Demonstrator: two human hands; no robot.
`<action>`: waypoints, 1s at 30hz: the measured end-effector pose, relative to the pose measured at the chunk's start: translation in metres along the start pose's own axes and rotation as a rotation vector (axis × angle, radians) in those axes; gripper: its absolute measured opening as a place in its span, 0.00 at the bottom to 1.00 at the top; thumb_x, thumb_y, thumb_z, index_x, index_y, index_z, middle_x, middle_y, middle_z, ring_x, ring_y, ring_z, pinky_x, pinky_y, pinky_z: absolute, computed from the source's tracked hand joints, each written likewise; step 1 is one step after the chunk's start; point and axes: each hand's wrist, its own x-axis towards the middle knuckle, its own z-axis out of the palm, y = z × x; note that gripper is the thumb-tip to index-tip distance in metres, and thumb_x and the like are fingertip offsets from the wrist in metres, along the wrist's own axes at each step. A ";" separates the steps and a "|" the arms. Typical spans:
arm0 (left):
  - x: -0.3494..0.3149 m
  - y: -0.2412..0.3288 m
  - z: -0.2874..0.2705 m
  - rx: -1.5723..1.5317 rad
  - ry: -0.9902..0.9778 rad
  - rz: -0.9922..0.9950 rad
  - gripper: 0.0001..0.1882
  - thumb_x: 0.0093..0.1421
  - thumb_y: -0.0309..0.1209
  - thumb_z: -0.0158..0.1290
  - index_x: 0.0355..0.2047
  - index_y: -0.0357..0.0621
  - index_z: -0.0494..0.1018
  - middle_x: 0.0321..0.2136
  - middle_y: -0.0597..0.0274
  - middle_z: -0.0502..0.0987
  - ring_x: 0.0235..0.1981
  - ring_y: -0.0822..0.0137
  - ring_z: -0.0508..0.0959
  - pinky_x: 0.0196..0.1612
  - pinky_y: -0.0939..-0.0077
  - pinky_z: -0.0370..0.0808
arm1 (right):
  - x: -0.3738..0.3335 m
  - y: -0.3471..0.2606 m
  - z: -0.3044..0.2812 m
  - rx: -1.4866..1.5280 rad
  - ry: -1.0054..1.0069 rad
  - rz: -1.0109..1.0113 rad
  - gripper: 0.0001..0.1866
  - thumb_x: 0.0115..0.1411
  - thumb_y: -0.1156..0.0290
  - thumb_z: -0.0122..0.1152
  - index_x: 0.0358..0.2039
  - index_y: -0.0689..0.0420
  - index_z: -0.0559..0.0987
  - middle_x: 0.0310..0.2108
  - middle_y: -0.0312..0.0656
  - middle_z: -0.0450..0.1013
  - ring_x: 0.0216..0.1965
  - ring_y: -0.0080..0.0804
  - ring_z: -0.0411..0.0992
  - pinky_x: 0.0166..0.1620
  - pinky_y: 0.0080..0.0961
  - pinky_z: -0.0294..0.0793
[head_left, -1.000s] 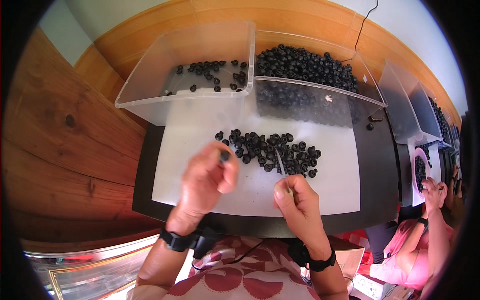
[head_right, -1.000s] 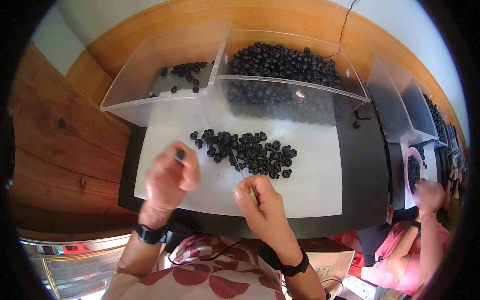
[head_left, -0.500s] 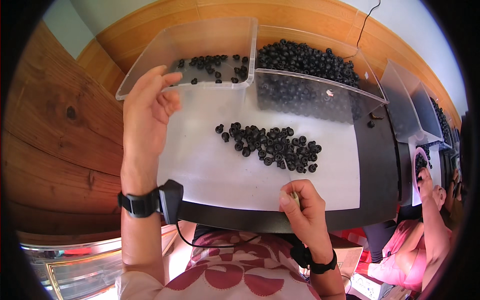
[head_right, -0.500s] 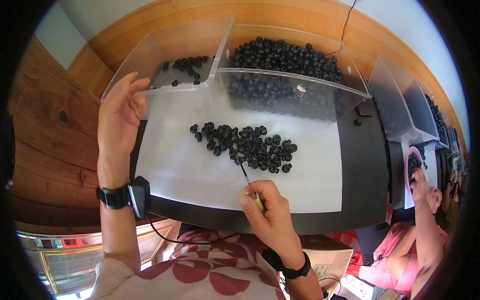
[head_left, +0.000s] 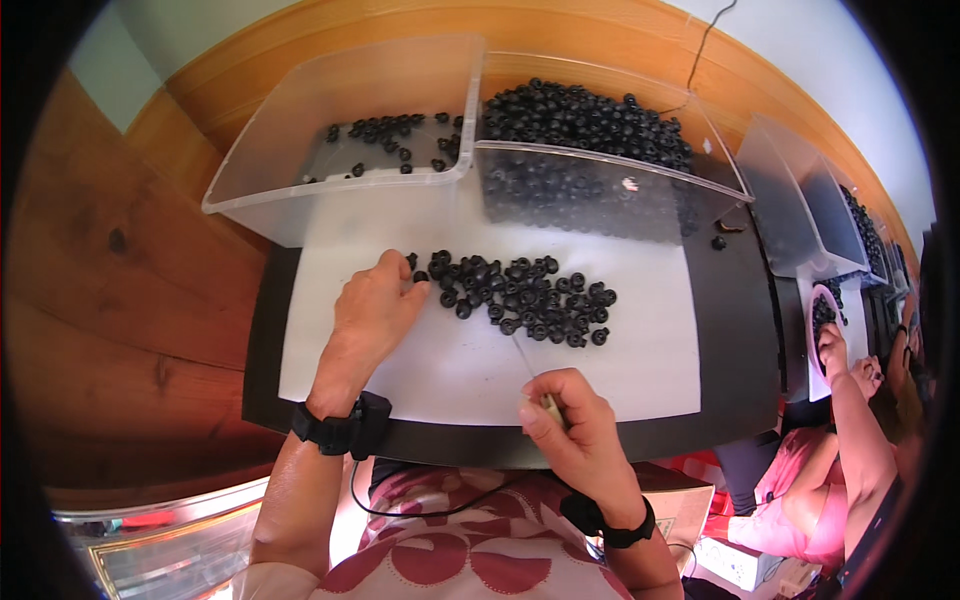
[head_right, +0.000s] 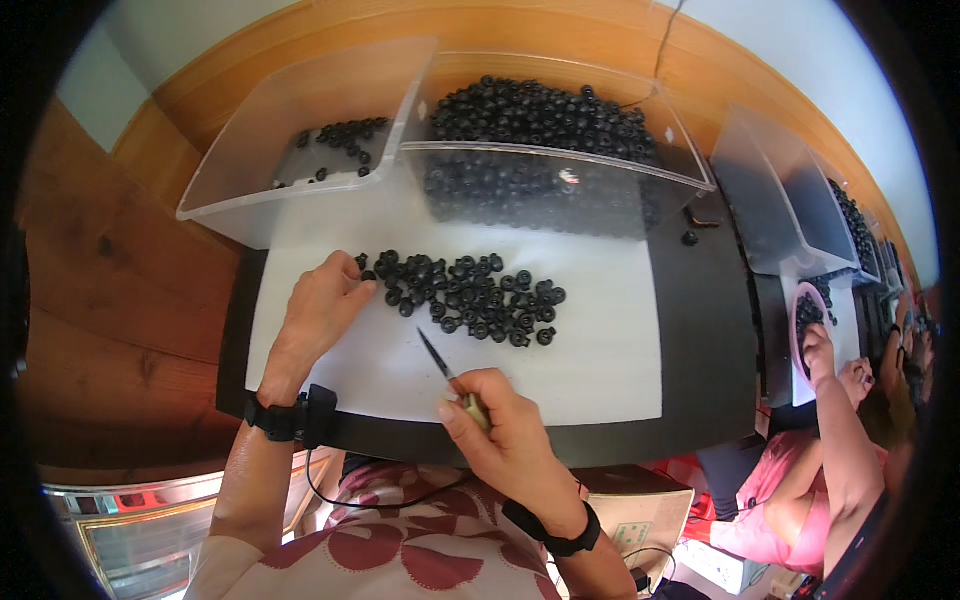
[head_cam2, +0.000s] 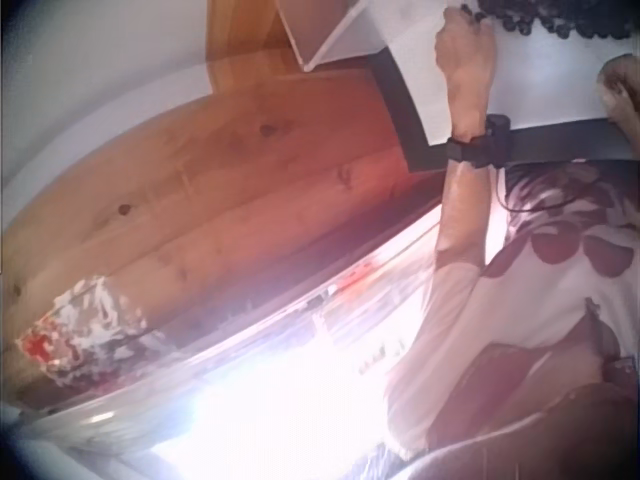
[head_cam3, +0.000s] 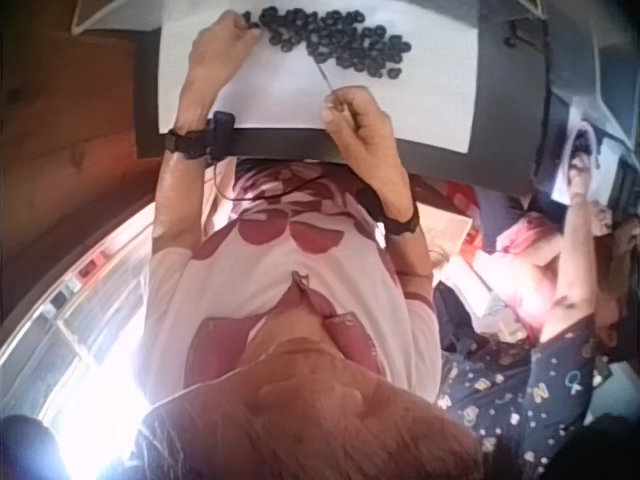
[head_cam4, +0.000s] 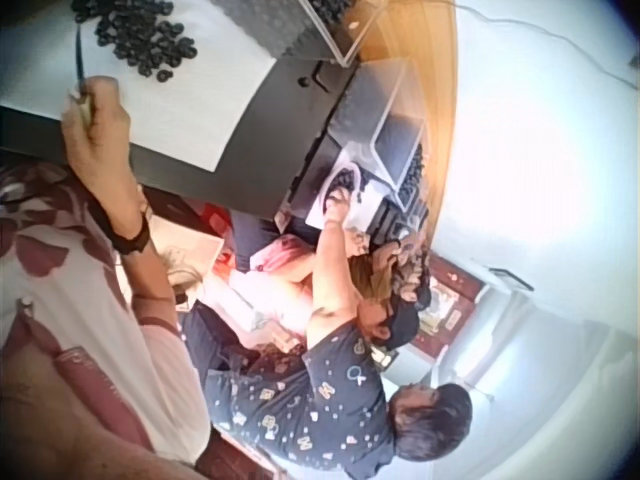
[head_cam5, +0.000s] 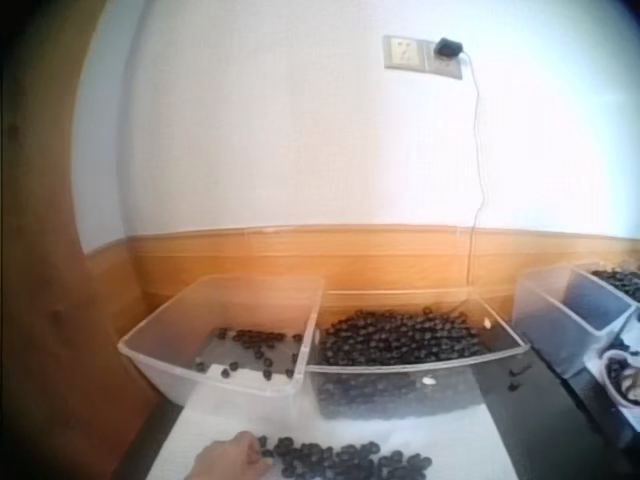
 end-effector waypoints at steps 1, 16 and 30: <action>0.002 0.003 0.003 0.038 0.001 -0.006 0.15 0.61 0.40 0.58 0.41 0.43 0.73 0.28 0.50 0.82 0.34 0.45 0.82 0.39 0.55 0.76 | -0.001 0.001 -0.001 -0.004 -0.005 -0.007 0.10 0.67 0.70 0.62 0.44 0.60 0.72 0.22 0.36 0.66 0.24 0.20 0.61 0.28 0.20 0.65; -0.051 0.040 -0.007 -0.817 -0.507 0.012 0.05 0.57 0.26 0.53 0.34 0.39 0.72 0.23 0.64 0.77 0.28 0.74 0.77 0.31 0.79 0.72 | 0.018 0.004 -0.007 -0.056 0.053 -0.078 0.13 0.68 0.67 0.59 0.44 0.60 0.68 0.22 0.46 0.70 0.22 0.38 0.71 0.29 0.33 0.69; -0.065 0.038 0.028 -1.312 -0.627 -0.035 0.14 0.66 0.35 0.56 0.43 0.35 0.74 0.26 0.64 0.77 0.22 0.76 0.72 0.26 0.83 0.68 | 0.037 0.009 0.008 -0.052 0.146 -0.116 0.12 0.68 0.68 0.59 0.44 0.61 0.69 0.30 0.52 0.74 0.29 0.45 0.76 0.32 0.34 0.74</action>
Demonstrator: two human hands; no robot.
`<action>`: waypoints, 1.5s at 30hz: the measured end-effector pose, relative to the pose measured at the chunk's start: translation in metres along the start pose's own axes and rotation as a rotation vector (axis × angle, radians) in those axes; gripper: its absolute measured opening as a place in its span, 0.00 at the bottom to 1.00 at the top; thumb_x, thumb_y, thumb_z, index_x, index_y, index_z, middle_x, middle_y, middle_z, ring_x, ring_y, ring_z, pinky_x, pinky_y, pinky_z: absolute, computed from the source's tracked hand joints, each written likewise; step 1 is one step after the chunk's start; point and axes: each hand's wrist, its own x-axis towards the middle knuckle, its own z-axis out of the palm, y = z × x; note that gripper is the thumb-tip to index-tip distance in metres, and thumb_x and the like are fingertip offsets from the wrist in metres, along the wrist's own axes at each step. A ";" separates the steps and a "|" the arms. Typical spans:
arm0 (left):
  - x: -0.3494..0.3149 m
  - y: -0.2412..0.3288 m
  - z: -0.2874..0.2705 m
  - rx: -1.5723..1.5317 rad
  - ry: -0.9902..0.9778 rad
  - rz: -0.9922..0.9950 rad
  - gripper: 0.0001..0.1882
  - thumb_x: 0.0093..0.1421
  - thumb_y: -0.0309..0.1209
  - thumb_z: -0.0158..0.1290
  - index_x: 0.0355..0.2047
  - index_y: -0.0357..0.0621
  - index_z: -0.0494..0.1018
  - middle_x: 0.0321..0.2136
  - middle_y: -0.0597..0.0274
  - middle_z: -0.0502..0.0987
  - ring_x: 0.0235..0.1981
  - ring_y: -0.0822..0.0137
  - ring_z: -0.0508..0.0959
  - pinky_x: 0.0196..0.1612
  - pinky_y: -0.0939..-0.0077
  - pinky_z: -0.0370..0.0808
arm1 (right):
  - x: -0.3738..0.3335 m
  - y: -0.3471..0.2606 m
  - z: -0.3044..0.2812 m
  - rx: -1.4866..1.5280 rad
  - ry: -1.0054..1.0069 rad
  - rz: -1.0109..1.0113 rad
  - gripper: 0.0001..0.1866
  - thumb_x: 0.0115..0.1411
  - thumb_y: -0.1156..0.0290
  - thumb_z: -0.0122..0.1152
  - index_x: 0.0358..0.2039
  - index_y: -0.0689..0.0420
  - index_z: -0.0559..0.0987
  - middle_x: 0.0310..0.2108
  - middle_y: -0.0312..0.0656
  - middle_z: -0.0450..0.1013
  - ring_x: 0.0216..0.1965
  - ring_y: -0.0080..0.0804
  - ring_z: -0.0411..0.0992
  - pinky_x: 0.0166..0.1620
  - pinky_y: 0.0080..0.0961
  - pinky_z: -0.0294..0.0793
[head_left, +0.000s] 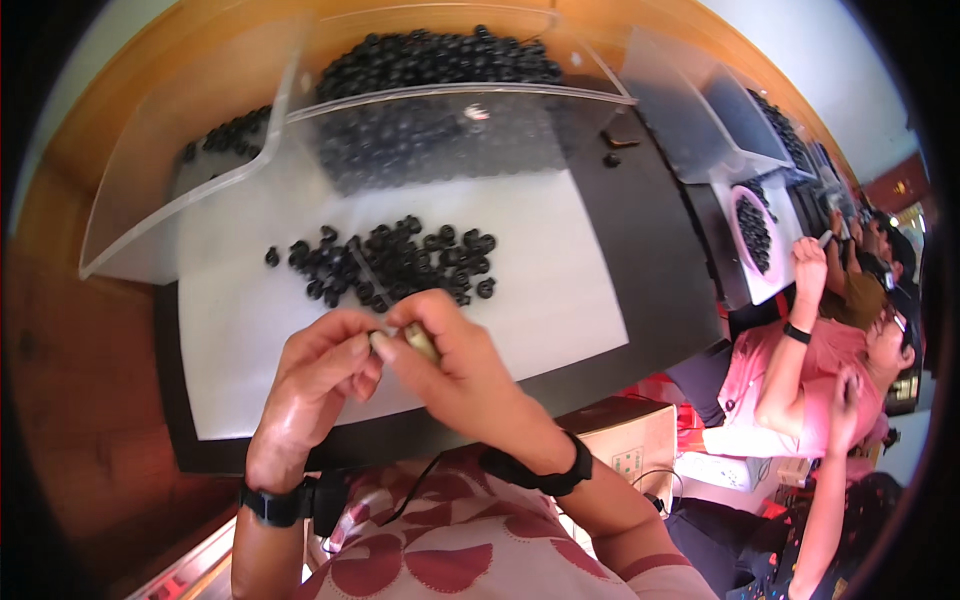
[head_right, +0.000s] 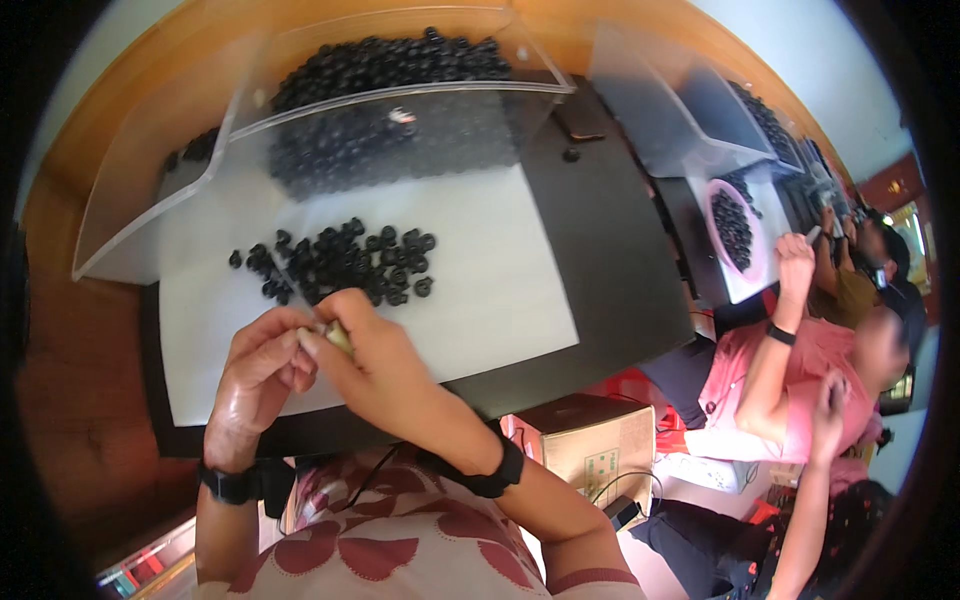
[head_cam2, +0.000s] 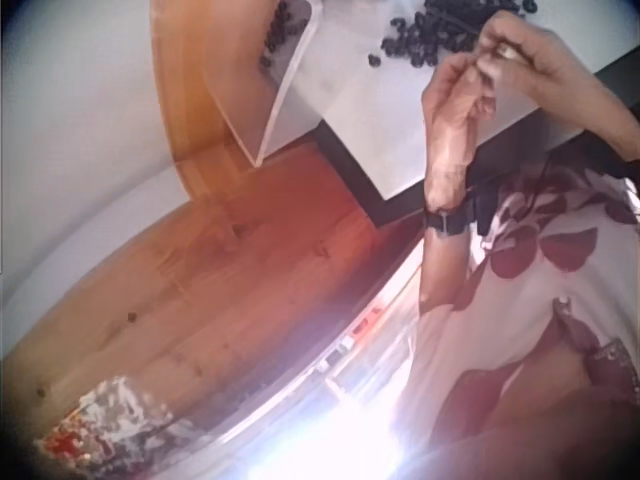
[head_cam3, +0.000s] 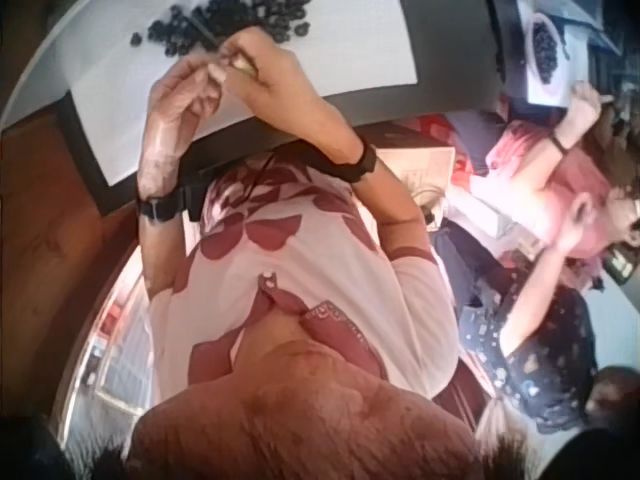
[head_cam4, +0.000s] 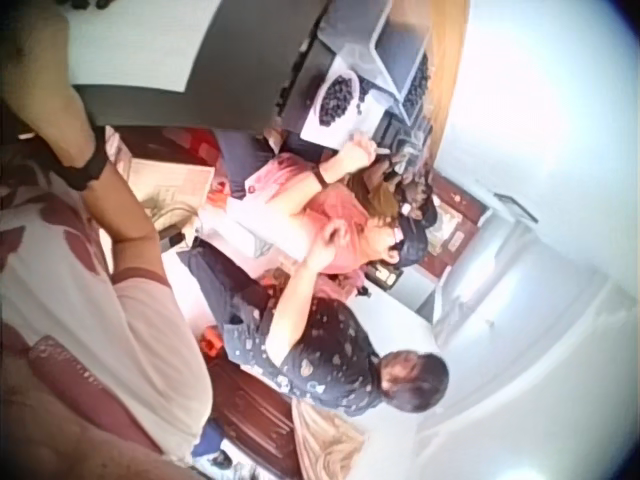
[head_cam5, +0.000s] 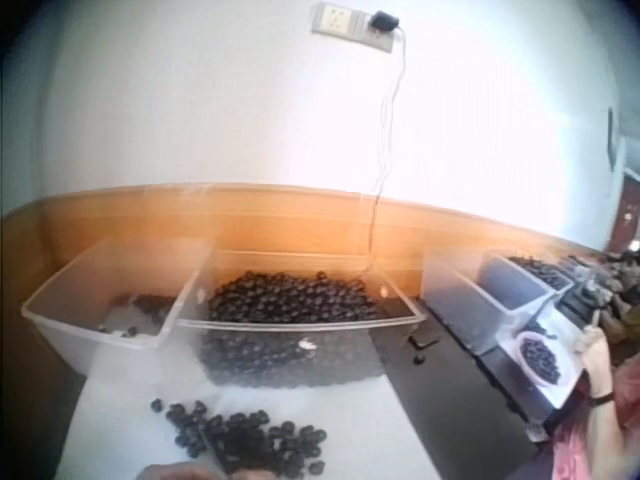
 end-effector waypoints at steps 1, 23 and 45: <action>0.001 0.001 -0.003 -0.030 0.003 -0.004 0.14 0.67 0.35 0.56 0.44 0.35 0.74 0.26 0.65 0.77 0.22 0.76 0.71 0.26 0.83 0.67 | 0.000 0.003 -0.001 -0.023 0.023 -0.040 0.12 0.68 0.67 0.60 0.44 0.60 0.70 0.30 0.50 0.73 0.28 0.44 0.75 0.32 0.34 0.73; 0.006 -0.015 -0.037 -0.272 -0.164 0.077 0.12 0.67 0.29 0.53 0.47 0.33 0.75 0.40 0.60 0.78 0.27 0.77 0.68 0.33 0.81 0.67 | -0.023 -0.009 -0.007 -0.275 -0.206 -0.028 0.11 0.64 0.75 0.62 0.44 0.58 0.69 0.29 0.44 0.76 0.23 0.43 0.76 0.26 0.34 0.73; 0.006 -0.017 -0.035 -0.206 -0.133 0.081 0.21 0.63 0.37 0.60 0.48 0.31 0.73 0.39 0.59 0.77 0.25 0.79 0.63 0.31 0.83 0.63 | -0.024 -0.003 -0.006 -0.321 -0.177 -0.039 0.12 0.63 0.74 0.63 0.43 0.58 0.70 0.26 0.43 0.74 0.24 0.45 0.75 0.27 0.35 0.73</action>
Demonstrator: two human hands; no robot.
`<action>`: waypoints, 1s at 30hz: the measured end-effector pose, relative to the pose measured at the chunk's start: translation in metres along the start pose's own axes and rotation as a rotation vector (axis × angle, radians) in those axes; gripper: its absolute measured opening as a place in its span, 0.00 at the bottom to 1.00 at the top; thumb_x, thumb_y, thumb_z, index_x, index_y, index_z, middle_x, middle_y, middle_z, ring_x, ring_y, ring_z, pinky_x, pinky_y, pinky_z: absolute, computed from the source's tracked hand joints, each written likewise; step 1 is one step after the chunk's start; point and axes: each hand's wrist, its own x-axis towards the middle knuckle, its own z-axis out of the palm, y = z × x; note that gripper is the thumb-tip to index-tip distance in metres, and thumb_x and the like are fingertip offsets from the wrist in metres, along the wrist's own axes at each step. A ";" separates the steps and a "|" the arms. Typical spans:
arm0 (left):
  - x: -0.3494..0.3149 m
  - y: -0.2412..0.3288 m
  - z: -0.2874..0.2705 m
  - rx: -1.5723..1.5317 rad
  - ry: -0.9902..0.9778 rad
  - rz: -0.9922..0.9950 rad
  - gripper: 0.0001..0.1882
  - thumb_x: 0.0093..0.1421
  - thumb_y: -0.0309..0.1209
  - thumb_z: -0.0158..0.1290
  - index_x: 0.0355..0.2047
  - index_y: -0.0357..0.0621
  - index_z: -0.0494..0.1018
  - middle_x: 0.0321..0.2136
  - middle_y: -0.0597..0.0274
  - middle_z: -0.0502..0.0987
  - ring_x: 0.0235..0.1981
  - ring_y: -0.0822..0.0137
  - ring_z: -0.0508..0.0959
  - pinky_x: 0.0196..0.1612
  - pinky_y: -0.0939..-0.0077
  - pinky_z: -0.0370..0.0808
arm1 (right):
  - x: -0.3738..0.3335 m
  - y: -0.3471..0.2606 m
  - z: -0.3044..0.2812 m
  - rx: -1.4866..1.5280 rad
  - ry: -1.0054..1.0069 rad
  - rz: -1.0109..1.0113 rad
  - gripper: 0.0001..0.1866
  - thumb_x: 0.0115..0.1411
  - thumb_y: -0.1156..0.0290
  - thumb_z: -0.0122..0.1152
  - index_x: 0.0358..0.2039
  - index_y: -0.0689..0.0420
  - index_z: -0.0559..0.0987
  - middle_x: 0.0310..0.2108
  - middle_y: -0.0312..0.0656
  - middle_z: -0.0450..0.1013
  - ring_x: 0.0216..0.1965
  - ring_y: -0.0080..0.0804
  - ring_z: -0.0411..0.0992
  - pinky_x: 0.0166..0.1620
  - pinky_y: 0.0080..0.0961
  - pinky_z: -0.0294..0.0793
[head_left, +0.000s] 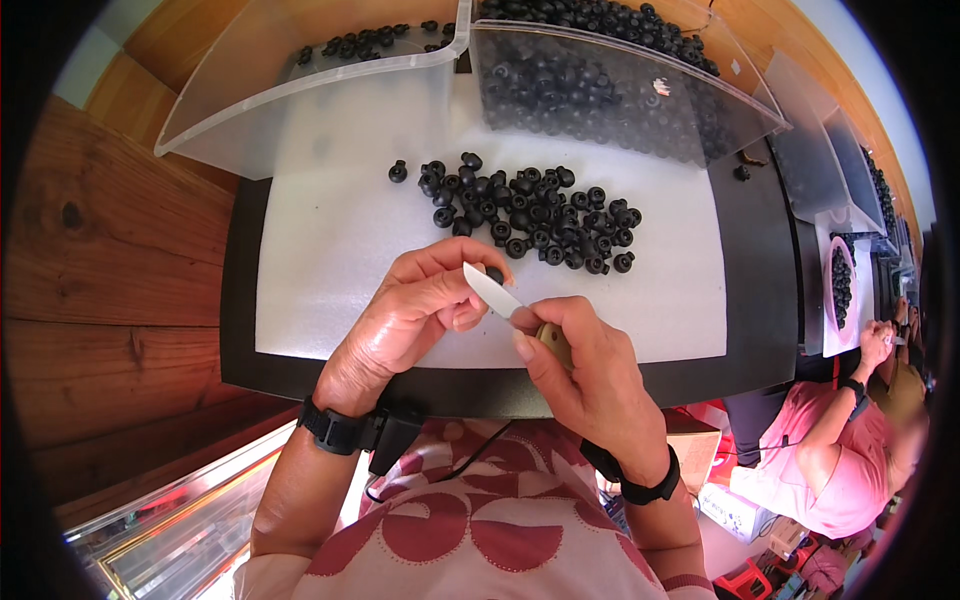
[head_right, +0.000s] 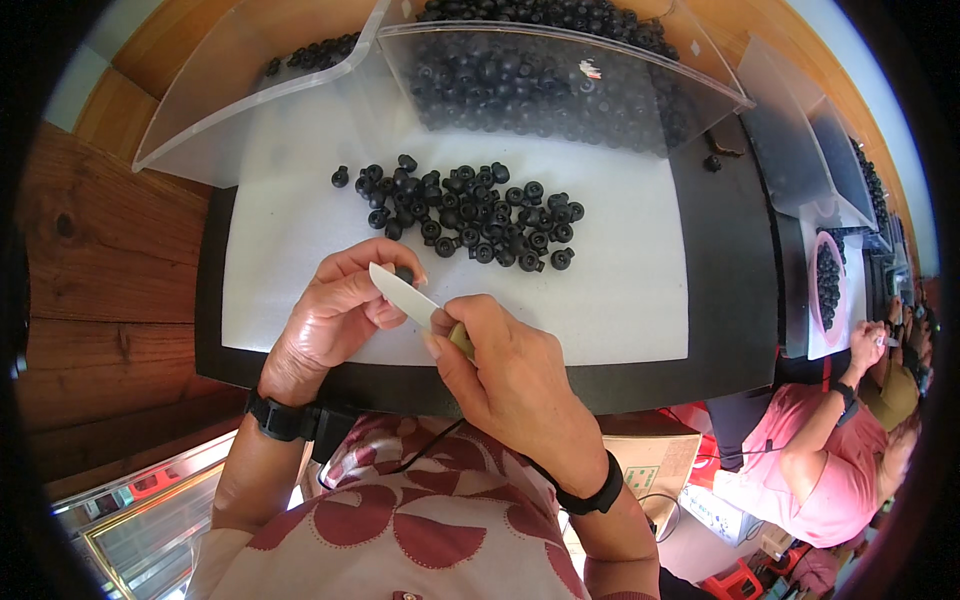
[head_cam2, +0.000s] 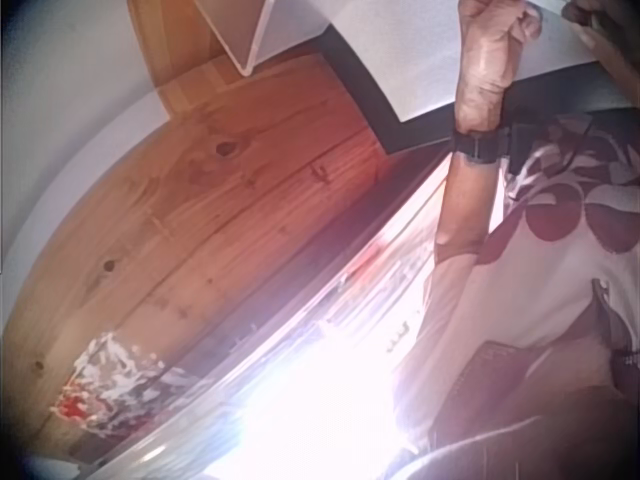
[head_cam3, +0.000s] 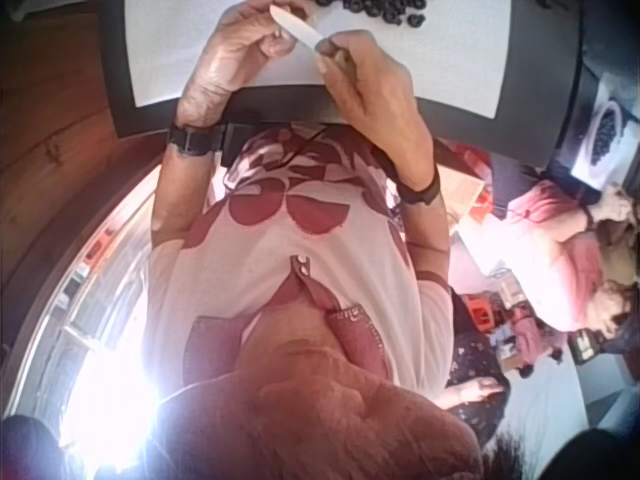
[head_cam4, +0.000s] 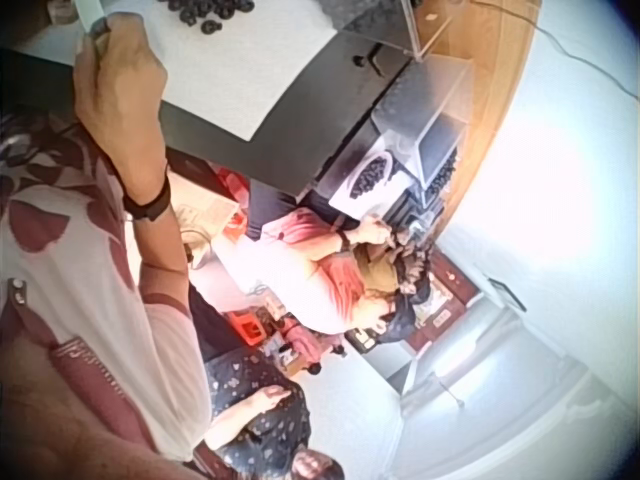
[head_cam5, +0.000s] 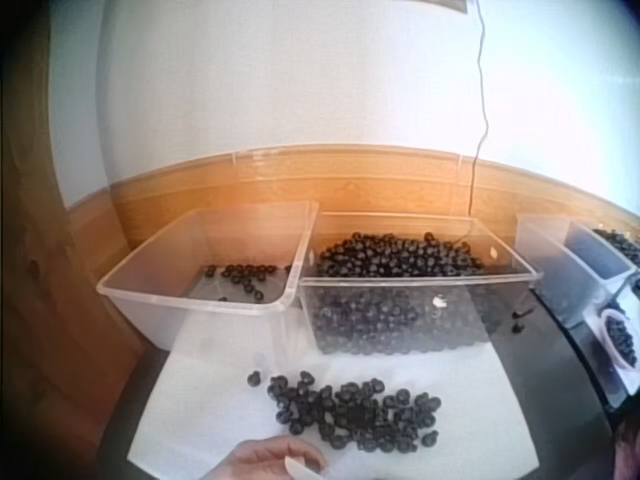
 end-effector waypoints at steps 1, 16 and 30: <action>0.000 0.000 0.000 -0.004 0.000 0.000 0.21 0.63 0.37 0.60 0.48 0.31 0.73 0.39 0.59 0.77 0.25 0.79 0.63 0.31 0.83 0.63 | 0.000 0.001 0.001 -0.004 0.007 -0.003 0.11 0.63 0.74 0.63 0.43 0.58 0.70 0.26 0.43 0.74 0.24 0.45 0.75 0.27 0.35 0.73; -0.002 0.000 0.000 -0.004 0.012 0.000 0.16 0.63 0.32 0.57 0.47 0.33 0.73 0.39 0.58 0.78 0.26 0.79 0.63 0.31 0.82 0.63 | 0.004 0.001 0.004 0.015 0.012 -0.050 0.12 0.63 0.74 0.63 0.43 0.58 0.69 0.29 0.44 0.76 0.25 0.47 0.76 0.28 0.37 0.73; -0.005 0.001 0.003 -0.020 0.072 -0.037 0.12 0.69 0.30 0.52 0.46 0.35 0.74 0.33 0.66 0.75 0.28 0.79 0.66 0.32 0.83 0.64 | 0.016 0.002 0.011 0.030 0.072 -0.032 0.10 0.65 0.73 0.61 0.43 0.60 0.69 0.30 0.47 0.76 0.26 0.47 0.75 0.28 0.35 0.73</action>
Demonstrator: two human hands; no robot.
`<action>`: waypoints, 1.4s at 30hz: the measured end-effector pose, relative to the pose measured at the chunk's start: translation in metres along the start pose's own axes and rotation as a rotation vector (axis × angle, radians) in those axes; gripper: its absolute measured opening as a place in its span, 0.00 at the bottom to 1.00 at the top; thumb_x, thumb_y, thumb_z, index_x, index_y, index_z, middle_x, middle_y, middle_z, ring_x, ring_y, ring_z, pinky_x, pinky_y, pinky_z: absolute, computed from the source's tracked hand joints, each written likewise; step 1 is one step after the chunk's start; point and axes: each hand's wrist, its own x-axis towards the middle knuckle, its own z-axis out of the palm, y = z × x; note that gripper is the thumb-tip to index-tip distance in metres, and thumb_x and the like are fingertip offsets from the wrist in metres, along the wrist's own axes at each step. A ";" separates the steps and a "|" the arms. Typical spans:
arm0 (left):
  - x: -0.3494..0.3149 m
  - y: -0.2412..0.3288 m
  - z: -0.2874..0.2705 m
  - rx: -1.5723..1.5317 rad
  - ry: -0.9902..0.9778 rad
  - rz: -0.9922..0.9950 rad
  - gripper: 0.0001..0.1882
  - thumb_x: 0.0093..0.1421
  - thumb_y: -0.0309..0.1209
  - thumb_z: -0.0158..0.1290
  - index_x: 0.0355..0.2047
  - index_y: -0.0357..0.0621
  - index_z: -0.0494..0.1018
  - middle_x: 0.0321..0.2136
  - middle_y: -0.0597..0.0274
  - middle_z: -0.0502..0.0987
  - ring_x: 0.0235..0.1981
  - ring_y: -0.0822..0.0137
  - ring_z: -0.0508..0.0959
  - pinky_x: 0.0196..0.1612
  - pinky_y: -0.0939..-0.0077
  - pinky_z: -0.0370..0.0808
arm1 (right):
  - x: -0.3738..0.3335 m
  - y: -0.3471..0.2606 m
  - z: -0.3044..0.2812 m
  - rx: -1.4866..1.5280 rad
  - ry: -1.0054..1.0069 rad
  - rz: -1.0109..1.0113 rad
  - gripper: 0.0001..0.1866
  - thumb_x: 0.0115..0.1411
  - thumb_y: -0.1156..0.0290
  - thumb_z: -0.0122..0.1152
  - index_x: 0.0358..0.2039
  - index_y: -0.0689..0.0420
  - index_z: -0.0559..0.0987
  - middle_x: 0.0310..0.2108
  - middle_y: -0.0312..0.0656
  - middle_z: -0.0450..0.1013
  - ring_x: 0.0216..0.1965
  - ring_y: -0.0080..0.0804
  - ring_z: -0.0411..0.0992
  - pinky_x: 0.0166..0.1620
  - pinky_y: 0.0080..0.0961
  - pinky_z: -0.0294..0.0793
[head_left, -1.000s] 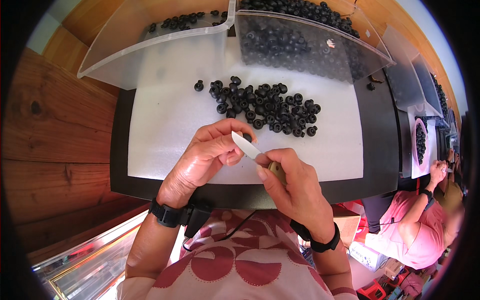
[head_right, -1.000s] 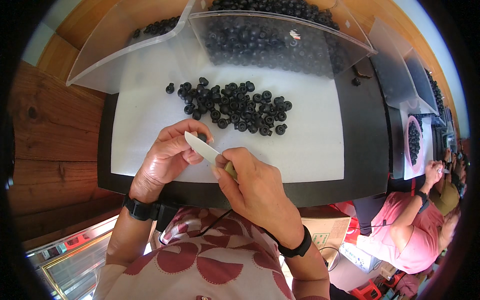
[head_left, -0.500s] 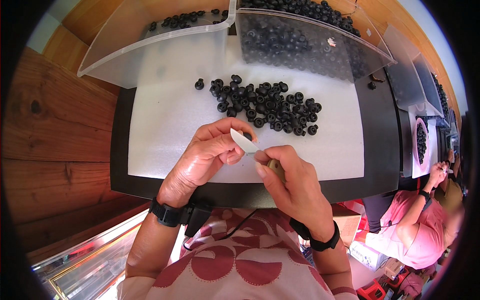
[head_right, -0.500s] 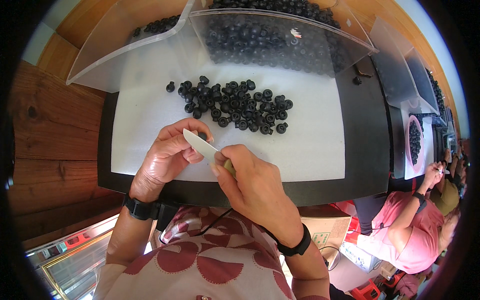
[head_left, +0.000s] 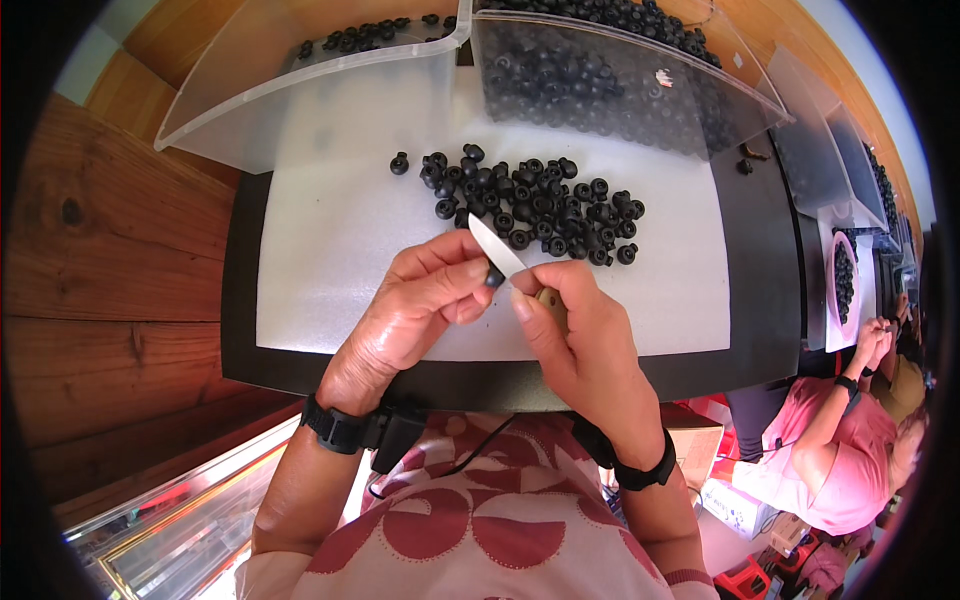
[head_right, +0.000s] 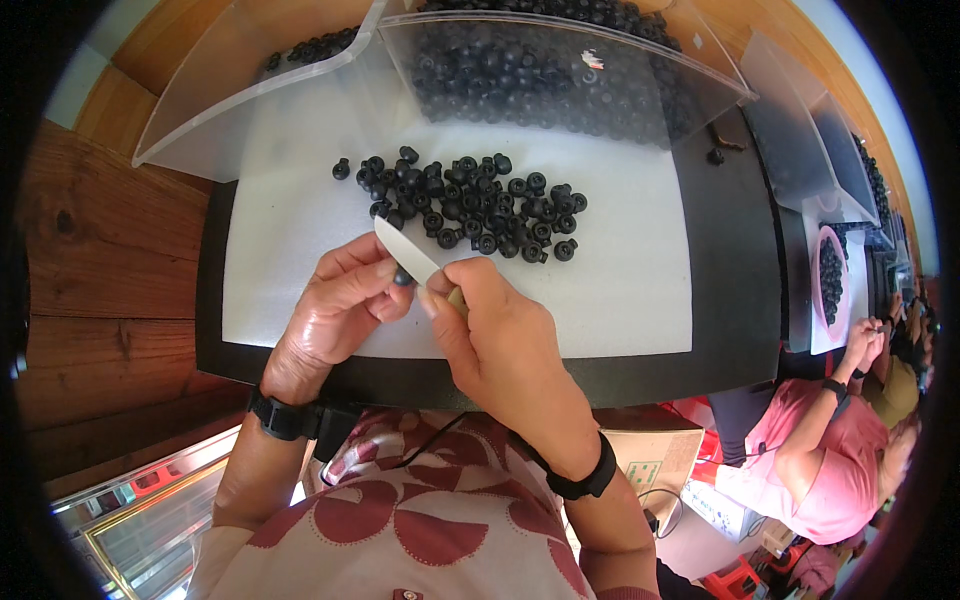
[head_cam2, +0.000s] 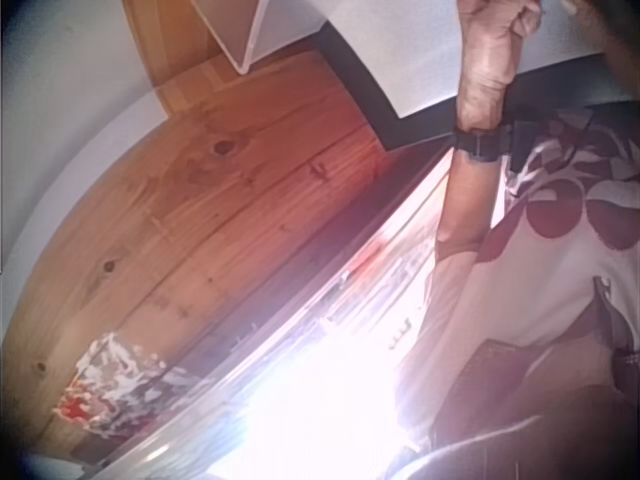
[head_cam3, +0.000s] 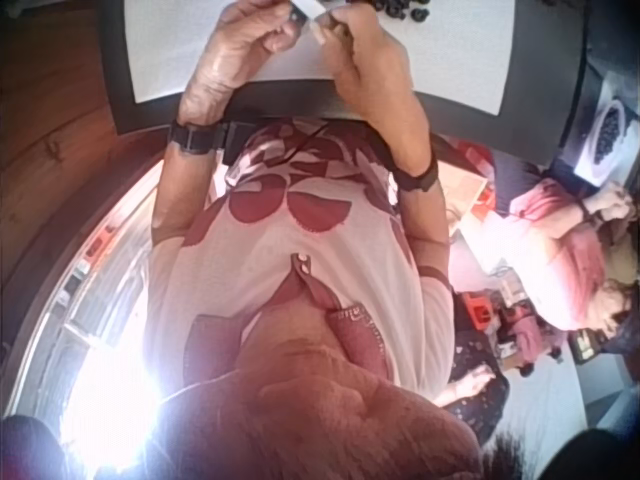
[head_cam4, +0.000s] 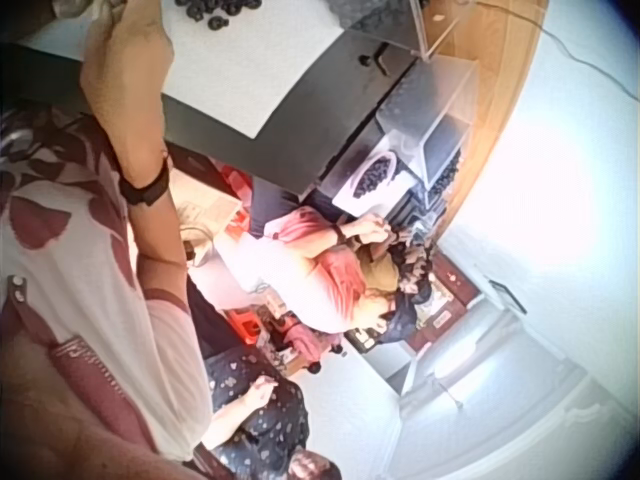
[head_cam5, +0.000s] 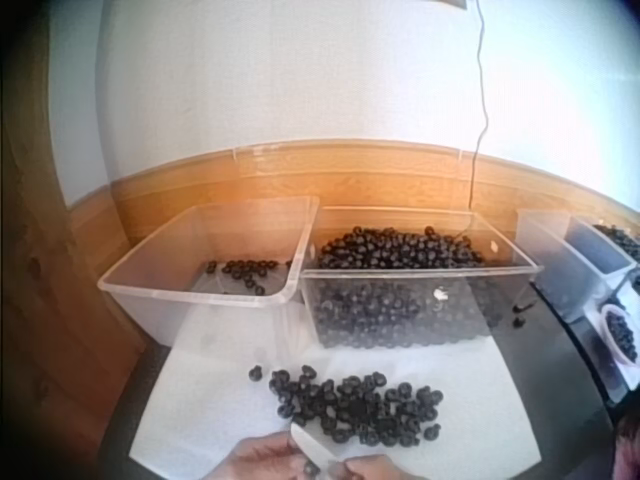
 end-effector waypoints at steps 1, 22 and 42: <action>0.001 0.000 -0.001 -0.020 0.011 0.003 0.12 0.67 0.31 0.54 0.47 0.35 0.74 0.33 0.65 0.75 0.27 0.79 0.65 0.32 0.83 0.63 | 0.001 -0.001 -0.002 0.010 0.001 0.009 0.10 0.66 0.73 0.60 0.43 0.60 0.69 0.30 0.47 0.75 0.25 0.45 0.75 0.29 0.34 0.73; -0.008 0.010 0.004 0.108 -0.091 0.013 0.11 0.66 0.31 0.54 0.43 0.36 0.75 0.34 0.63 0.76 0.32 0.73 0.71 0.39 0.79 0.68 | 0.015 -0.010 0.009 0.457 -0.007 0.168 0.13 0.66 0.66 0.65 0.39 0.61 0.72 0.25 0.32 0.69 0.27 0.15 0.64 0.30 0.18 0.65; -0.014 0.168 0.001 0.250 0.578 0.709 0.13 0.70 0.29 0.49 0.49 0.34 0.74 0.43 0.55 0.80 0.29 0.75 0.75 0.32 0.82 0.71 | -0.018 -0.004 -0.010 0.399 0.088 0.191 0.09 0.67 0.68 0.62 0.41 0.58 0.73 0.23 0.28 0.64 0.25 0.14 0.58 0.28 0.16 0.60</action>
